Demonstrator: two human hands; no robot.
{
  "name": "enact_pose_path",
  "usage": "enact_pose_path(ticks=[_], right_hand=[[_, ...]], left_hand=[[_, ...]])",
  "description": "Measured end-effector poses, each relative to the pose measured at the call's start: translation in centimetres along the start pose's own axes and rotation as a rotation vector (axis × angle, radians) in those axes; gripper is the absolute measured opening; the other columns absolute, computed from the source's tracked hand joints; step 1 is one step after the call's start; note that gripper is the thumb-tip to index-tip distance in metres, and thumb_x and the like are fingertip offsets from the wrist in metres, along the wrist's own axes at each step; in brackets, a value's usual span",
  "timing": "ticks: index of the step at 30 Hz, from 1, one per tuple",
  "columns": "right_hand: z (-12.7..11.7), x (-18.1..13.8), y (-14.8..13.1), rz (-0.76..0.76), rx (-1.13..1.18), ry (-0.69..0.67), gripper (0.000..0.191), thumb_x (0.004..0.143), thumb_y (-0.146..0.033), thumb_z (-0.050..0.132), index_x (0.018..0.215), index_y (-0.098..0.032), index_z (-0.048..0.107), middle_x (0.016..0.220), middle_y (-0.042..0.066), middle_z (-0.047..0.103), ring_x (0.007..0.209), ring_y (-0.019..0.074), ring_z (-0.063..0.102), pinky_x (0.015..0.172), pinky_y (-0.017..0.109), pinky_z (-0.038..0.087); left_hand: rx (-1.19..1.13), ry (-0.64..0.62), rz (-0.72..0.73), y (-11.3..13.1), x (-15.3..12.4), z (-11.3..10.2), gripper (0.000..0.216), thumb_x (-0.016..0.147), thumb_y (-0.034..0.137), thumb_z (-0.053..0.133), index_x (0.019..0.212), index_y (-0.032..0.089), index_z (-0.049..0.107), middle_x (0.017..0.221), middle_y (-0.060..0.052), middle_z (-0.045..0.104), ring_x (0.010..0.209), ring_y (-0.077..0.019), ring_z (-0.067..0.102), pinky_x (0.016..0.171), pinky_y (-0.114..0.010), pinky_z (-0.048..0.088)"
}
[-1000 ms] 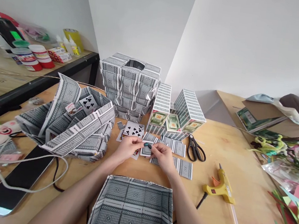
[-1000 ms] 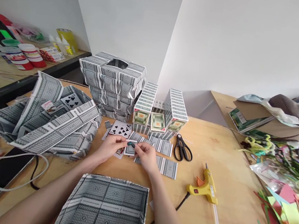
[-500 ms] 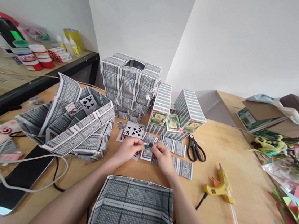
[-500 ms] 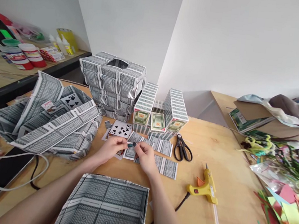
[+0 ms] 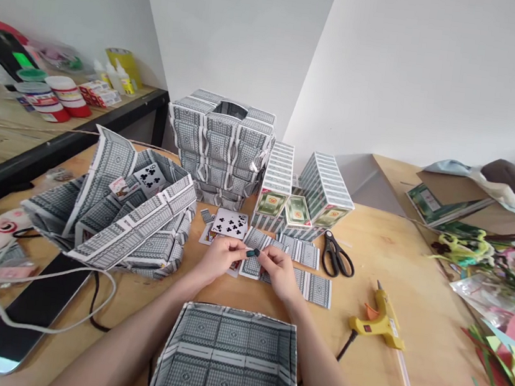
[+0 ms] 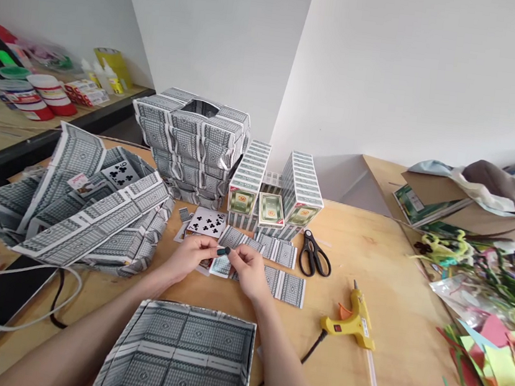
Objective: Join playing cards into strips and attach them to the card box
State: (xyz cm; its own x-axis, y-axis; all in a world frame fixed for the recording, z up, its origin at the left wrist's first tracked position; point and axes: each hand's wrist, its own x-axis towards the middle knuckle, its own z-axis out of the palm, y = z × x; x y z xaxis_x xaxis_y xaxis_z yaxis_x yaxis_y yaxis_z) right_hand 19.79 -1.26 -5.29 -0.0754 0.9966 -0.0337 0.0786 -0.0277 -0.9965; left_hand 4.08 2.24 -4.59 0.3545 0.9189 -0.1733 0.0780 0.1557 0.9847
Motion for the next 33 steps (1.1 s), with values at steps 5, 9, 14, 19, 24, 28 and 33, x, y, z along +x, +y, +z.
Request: enact_pose_path(ticks=[5,9,14,19,24,28,33], right_hand=[[-0.02,0.02,-0.13,0.013,0.009,-0.007,0.033,0.077,-0.043,0.055,0.057,-0.019,0.045,0.045,-0.005,0.045,0.043,0.0091,0.044,0.045,0.022,0.033],[-0.05,0.06,-0.2,0.024,0.029,-0.013,0.033,0.077,-0.044,0.055,0.058,-0.019,0.045,0.046,-0.005,0.044,0.044,0.0092,0.044,0.045,0.022,0.034],[0.13,0.07,0.08,0.013,0.006,-0.041,0.036,0.08,-0.05,0.048,0.061,-0.02,0.045,0.05,-0.005,0.044,0.047,0.01,0.045,0.047,0.022,0.037],[0.36,0.15,0.37,0.04,-0.073,-0.025,0.041,0.08,-0.056,0.044,0.061,-0.02,0.047,0.048,-0.003,0.045,0.046,0.0115,0.046,0.047,0.023,0.039],[0.58,-0.1,-0.03,0.026,-0.13,0.013,0.044,0.08,-0.056,0.043,0.055,-0.02,0.043,0.044,-0.003,0.045,0.042,0.0108,0.045,0.043,0.023,0.037],[0.79,-0.35,-0.21,0.016,-0.158,0.042,0.045,0.081,-0.054,0.043,0.051,-0.02,0.04,0.042,-0.003,0.044,0.039,0.0098,0.043,0.041,0.022,0.034],[0.85,-0.21,0.12,-0.025,-0.191,0.082,0.046,0.081,-0.053,0.043,0.051,-0.02,0.038,0.043,-0.004,0.041,0.042,0.009,0.039,0.043,0.022,0.032]], left_hand=[[-0.016,0.005,-0.004,0.03,-0.05,0.06,0.026,0.064,0.036,0.065,0.055,0.012,0.058,0.049,0.003,0.047,0.049,-0.0081,0.037,0.048,-0.021,0.026],[-0.03,0.0,-0.025,-0.1,0.02,0.03,0.028,0.063,0.038,0.066,0.056,0.012,0.059,0.049,0.003,0.047,0.048,-0.0081,0.038,0.048,-0.021,0.026],[-0.045,-0.006,-0.042,-0.61,0.34,-0.2,0.029,0.063,0.041,0.065,0.062,0.012,0.061,0.053,0.0,0.054,0.05,-0.0106,0.045,0.048,-0.022,0.031],[-0.024,0.028,-0.019,-0.69,0.44,-0.17,0.029,0.062,0.041,0.065,0.06,0.013,0.061,0.052,0.0,0.055,0.05,-0.0111,0.046,0.05,-0.023,0.033],[-0.016,0.042,-0.025,-0.43,0.31,-0.03,0.029,0.062,0.041,0.064,0.055,0.013,0.06,0.05,0.001,0.052,0.049,-0.0104,0.044,0.049,-0.023,0.031],[0.0,0.038,-0.037,-0.27,0.22,-0.05,0.029,0.063,0.04,0.064,0.055,0.013,0.059,0.05,0.001,0.051,0.049,-0.0103,0.042,0.049,-0.023,0.03],[0.01,0.04,-0.024,-0.16,0.21,0.05,0.029,0.064,0.04,0.063,0.054,0.013,0.059,0.049,0.002,0.049,0.048,-0.0091,0.039,0.048,-0.022,0.028]])
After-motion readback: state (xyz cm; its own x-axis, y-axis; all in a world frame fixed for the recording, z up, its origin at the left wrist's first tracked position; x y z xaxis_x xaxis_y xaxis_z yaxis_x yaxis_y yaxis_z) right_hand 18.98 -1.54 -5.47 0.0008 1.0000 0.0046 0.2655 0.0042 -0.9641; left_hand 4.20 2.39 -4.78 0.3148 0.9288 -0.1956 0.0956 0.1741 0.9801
